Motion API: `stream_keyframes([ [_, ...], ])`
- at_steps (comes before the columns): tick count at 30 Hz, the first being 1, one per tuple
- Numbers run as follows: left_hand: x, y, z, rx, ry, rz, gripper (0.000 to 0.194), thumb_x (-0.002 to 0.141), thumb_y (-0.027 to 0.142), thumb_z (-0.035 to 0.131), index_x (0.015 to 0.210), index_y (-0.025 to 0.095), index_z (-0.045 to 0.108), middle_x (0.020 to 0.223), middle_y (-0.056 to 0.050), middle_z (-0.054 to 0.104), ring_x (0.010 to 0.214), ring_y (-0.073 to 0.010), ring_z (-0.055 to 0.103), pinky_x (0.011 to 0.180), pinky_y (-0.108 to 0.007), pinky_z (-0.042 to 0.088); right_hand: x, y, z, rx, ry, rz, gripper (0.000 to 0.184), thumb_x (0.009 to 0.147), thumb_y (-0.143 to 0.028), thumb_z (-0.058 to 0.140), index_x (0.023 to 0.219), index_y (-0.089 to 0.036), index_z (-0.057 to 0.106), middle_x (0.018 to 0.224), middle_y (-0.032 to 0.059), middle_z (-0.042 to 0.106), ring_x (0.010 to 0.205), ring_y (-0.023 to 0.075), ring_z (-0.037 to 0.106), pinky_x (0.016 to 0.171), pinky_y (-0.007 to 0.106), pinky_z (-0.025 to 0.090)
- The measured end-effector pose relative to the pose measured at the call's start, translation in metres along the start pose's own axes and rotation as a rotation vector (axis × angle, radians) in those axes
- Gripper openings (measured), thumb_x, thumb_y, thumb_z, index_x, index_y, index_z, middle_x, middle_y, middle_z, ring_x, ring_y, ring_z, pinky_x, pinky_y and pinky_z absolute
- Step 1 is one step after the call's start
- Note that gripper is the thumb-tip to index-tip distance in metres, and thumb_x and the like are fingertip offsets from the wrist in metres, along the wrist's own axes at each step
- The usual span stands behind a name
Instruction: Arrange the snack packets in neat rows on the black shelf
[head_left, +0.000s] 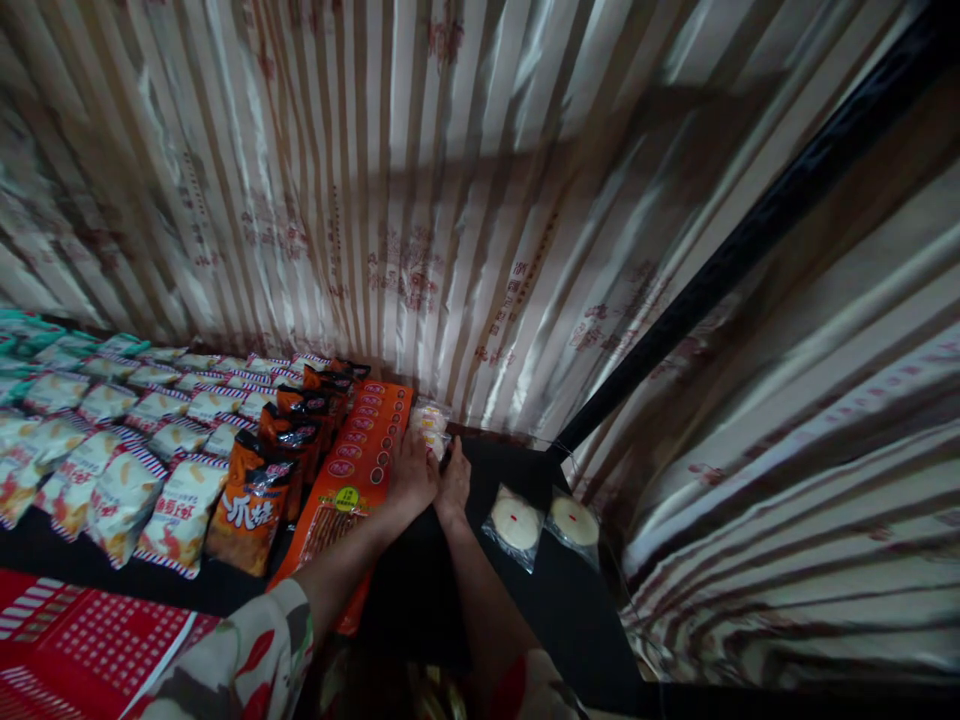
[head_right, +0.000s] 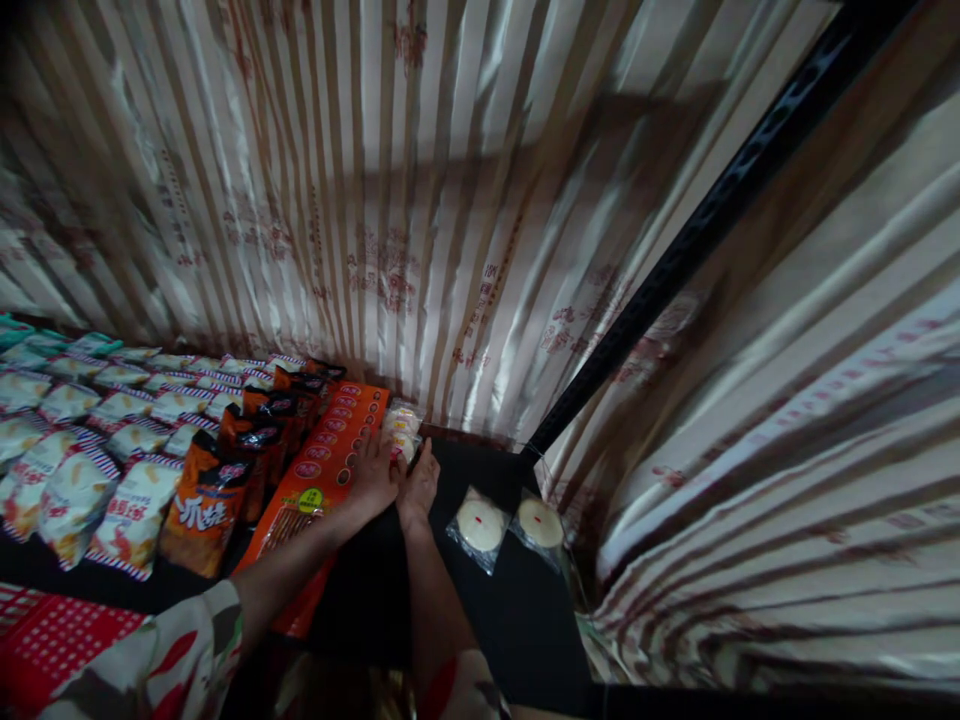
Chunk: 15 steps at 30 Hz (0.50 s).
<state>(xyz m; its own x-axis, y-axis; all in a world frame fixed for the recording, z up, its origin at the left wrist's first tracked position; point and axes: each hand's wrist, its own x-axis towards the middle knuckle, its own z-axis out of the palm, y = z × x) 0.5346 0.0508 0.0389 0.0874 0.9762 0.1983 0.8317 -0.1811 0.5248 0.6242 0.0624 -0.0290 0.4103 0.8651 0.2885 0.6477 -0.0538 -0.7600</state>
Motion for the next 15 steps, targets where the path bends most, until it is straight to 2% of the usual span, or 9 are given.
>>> stream_keyframes([
  [3, -0.021, 0.003, -0.004, -0.067, -0.015, 0.035, 0.042, 0.079, 0.012, 0.043, 0.12, 0.015, 0.054, 0.139, -0.009, 0.044, 0.135, -0.0257, 0.026, 0.111, -0.044, 0.027, -0.006, 0.001, -0.005, 0.024, 0.052, -0.022, 0.063, 0.08, -0.044, 0.045, 0.13, -0.007, 0.04, 0.123, 0.0198, 0.054, 0.117, 0.0288, 0.045, 0.093, 0.043, 0.039],
  [6, -0.049, 0.003, -0.008, -0.163, -0.007, 0.114, 0.048, 0.077, 0.006, 0.041, 0.121, 0.016, 0.054, 0.138, -0.008, 0.045, 0.135, -0.0229, 0.027, 0.111, -0.043, 0.028, -0.024, -0.001, -0.016, 0.03, 0.081, -0.039, 0.055, 0.082, -0.04, 0.04, 0.126, -0.009, 0.046, 0.127, 0.0186, 0.052, 0.12, 0.0285, 0.042, 0.097, 0.045, 0.036],
  [12, -0.117, 0.007, -0.016, -0.315, -0.054, 0.131, 0.048, 0.077, 0.004, 0.033, 0.116, 0.016, 0.059, 0.126, -0.007, 0.057, 0.12, -0.0166, 0.049, 0.106, -0.034, 0.039, -0.083, -0.007, -0.044, 0.087, 0.067, -0.064, 0.046, 0.076, -0.03, 0.04, 0.116, -0.012, 0.055, 0.117, 0.0156, 0.059, 0.111, 0.0263, 0.051, 0.096, 0.044, 0.039],
  [15, -0.153, 0.008, -0.017, -0.366, -0.088, 0.154, 0.045, 0.079, 0.007, 0.034, 0.113, 0.015, 0.061, 0.124, -0.009, 0.058, 0.117, -0.0169, 0.051, 0.104, -0.032, 0.04, -0.12, -0.008, -0.059, 0.148, 0.038, -0.065, 0.049, 0.072, -0.025, 0.041, 0.117, -0.013, 0.055, 0.115, 0.014, 0.061, 0.107, 0.0243, 0.054, 0.094, 0.041, 0.042],
])
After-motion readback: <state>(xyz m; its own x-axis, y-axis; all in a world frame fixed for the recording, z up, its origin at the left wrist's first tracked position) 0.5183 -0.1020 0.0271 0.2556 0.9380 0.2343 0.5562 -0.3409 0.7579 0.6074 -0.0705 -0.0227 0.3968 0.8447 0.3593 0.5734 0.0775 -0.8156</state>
